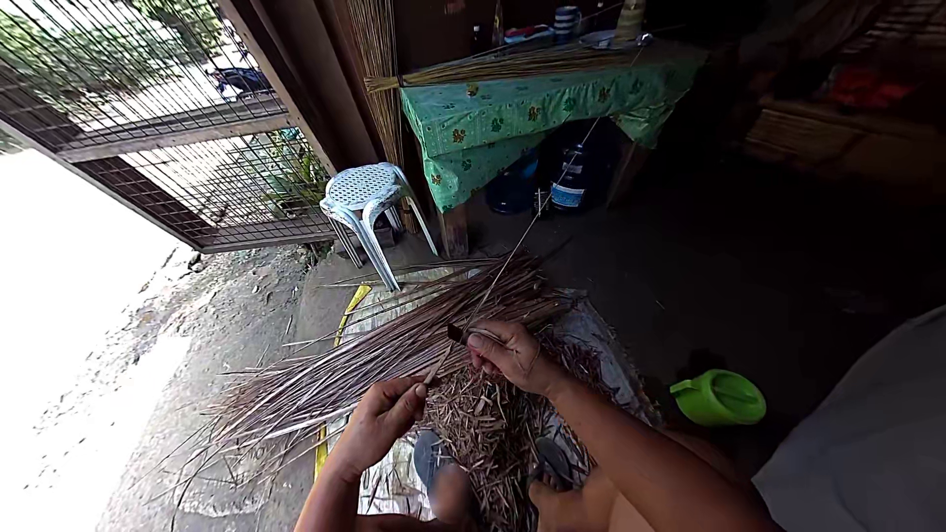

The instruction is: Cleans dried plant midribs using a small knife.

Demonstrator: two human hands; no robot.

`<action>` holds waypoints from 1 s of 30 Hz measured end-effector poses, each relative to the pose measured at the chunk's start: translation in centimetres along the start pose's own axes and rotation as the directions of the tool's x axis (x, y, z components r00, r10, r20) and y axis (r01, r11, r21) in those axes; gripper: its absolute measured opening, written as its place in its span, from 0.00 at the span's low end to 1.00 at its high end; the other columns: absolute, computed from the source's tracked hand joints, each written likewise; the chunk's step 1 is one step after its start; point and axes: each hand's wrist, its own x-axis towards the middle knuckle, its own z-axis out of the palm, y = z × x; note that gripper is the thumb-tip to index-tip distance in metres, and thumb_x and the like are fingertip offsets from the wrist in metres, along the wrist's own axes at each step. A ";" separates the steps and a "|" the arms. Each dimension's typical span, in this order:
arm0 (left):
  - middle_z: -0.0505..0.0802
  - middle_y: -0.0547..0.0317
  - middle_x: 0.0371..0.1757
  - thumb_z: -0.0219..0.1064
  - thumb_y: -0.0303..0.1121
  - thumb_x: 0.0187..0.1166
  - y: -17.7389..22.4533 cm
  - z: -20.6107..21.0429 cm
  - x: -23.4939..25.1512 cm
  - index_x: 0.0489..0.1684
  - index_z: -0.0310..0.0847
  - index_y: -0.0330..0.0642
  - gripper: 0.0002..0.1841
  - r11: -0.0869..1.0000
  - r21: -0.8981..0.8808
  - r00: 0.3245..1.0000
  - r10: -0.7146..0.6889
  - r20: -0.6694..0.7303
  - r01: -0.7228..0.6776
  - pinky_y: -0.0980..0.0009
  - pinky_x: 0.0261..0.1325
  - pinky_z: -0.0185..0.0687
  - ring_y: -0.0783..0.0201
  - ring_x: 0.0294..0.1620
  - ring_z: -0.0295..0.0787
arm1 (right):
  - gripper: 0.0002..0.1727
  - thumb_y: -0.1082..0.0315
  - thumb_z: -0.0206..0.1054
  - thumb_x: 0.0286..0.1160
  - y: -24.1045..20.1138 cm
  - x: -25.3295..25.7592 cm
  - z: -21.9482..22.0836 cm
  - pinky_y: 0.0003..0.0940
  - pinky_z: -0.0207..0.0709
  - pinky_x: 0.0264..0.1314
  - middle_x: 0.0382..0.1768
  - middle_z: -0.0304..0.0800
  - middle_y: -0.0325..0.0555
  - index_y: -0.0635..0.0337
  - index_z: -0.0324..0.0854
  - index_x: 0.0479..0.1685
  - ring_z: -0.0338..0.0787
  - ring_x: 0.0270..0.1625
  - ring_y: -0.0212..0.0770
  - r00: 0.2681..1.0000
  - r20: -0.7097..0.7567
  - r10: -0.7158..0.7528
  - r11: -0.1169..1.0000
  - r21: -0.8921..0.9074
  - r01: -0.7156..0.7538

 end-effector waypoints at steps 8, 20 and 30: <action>0.81 0.74 0.20 0.59 0.48 0.89 -0.1 -0.1 -0.2 0.54 0.92 0.45 0.19 1.000 0.004 1.000 0.005 0.024 -0.005 0.83 0.17 0.62 0.81 0.15 0.66 | 0.15 0.65 0.56 0.91 -0.5 0.8 -2.8 0.22 0.80 0.30 0.26 0.88 0.36 0.66 0.85 0.47 0.84 0.26 0.27 0.974 -0.208 -0.087 0.995 -0.059 0.076; 0.85 0.69 0.21 0.66 0.43 0.85 -0.2 0.4 0.0 0.54 0.91 0.42 0.15 1.000 -0.004 0.998 0.003 -0.060 -0.003 0.81 0.17 0.70 0.78 0.14 0.73 | 0.14 0.62 0.56 0.91 -0.6 -0.1 -0.1 0.22 0.78 0.26 0.26 0.86 0.34 0.62 0.82 0.42 0.83 0.24 0.26 0.982 0.115 0.149 0.985 0.071 -0.158; 0.83 0.70 0.20 0.65 0.44 0.86 -0.2 0.2 0.2 0.54 0.91 0.43 0.16 1.000 0.012 0.998 0.019 -0.054 -0.018 0.80 0.17 0.67 0.78 0.14 0.71 | 0.15 0.63 0.58 0.90 -0.3 0.3 -1.4 0.21 0.78 0.30 0.26 0.86 0.34 0.63 0.85 0.40 0.83 0.26 0.25 0.994 -0.108 -0.001 0.997 -0.072 -0.006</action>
